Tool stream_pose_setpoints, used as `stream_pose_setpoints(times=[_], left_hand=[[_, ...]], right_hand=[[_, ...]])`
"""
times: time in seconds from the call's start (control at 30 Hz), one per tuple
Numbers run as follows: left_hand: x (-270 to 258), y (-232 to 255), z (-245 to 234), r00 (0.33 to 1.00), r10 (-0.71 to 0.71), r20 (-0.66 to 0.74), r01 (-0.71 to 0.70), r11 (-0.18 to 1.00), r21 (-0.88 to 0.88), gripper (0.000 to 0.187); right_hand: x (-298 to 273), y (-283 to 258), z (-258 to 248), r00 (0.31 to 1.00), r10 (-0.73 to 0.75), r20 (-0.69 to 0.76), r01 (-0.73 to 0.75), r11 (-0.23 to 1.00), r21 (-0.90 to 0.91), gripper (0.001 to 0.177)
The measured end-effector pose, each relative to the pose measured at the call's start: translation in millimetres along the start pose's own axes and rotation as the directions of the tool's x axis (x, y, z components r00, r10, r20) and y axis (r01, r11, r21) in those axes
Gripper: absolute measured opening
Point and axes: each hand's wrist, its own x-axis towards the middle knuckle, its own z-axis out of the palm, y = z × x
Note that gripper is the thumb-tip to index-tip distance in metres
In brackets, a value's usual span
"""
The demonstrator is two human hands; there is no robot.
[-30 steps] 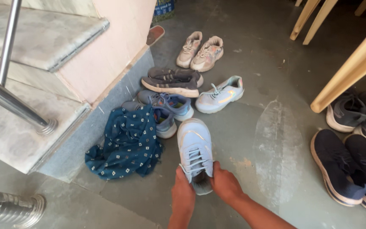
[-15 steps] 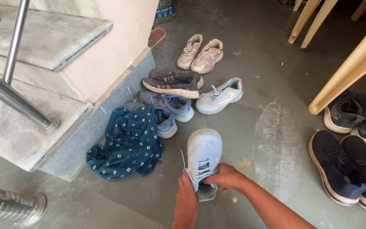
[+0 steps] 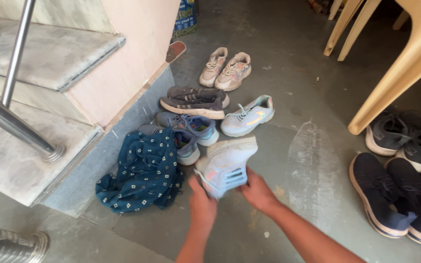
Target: The person picks up a light-colored sneaker, wipes it with a dark blue patterned cloth, and then ties the laces. The person repeats this process for a second sneaker, wiping and tying the laces before placing it with other shoes.
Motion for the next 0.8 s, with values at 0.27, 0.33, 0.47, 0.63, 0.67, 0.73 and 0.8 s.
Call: stream_pose_setpoints(times=[0.27,0.33,0.47,0.63,0.67,0.73,0.8], left_hand=[[55.5,84.4,-57.1,0.912,0.379,-0.153,-0.408,0.869,-0.281,0.079],[53.5,94.3,-65.3,0.94,0.33,-0.085,-0.341,0.908,-0.245,0.081],[54.9,95.4,-60.9,0.963,0.267,-0.029,-0.266,0.94,-0.214,0.077],[71.2,71.3,-49.6,0.953,0.298,-0.057,-0.303,0.94,-0.158,0.045],[75.2,67.2,-47.2,0.964,0.266,-0.011,-0.263,0.943,-0.205,0.041],[79.4,60.0,-41.4,0.966,0.259,0.023,-0.235,0.906,-0.352,0.039],[78.2,56.0,-34.7,0.954,0.299,-0.011,-0.257,0.8,-0.542,0.044]], right_hand=[[28.4,-58.4,-58.2,0.803,-0.58,-0.138,0.504,0.784,-0.363,0.042],[15.2,-68.5,-63.8,0.819,-0.56,-0.126,0.487,0.794,-0.364,0.044],[-8.5,-75.3,-69.7,0.846,-0.528,-0.073,0.466,0.799,-0.381,0.048],[-19.2,-80.5,-65.7,0.846,-0.531,-0.042,0.47,0.781,-0.412,0.053],[-17.1,-82.7,-66.0,0.845,-0.531,-0.053,0.464,0.78,-0.419,0.054],[-14.1,-84.5,-66.5,0.852,-0.518,-0.077,0.439,0.787,-0.433,0.056],[-12.1,-83.2,-63.4,0.871,-0.482,-0.094,0.397,0.804,-0.443,0.055]])
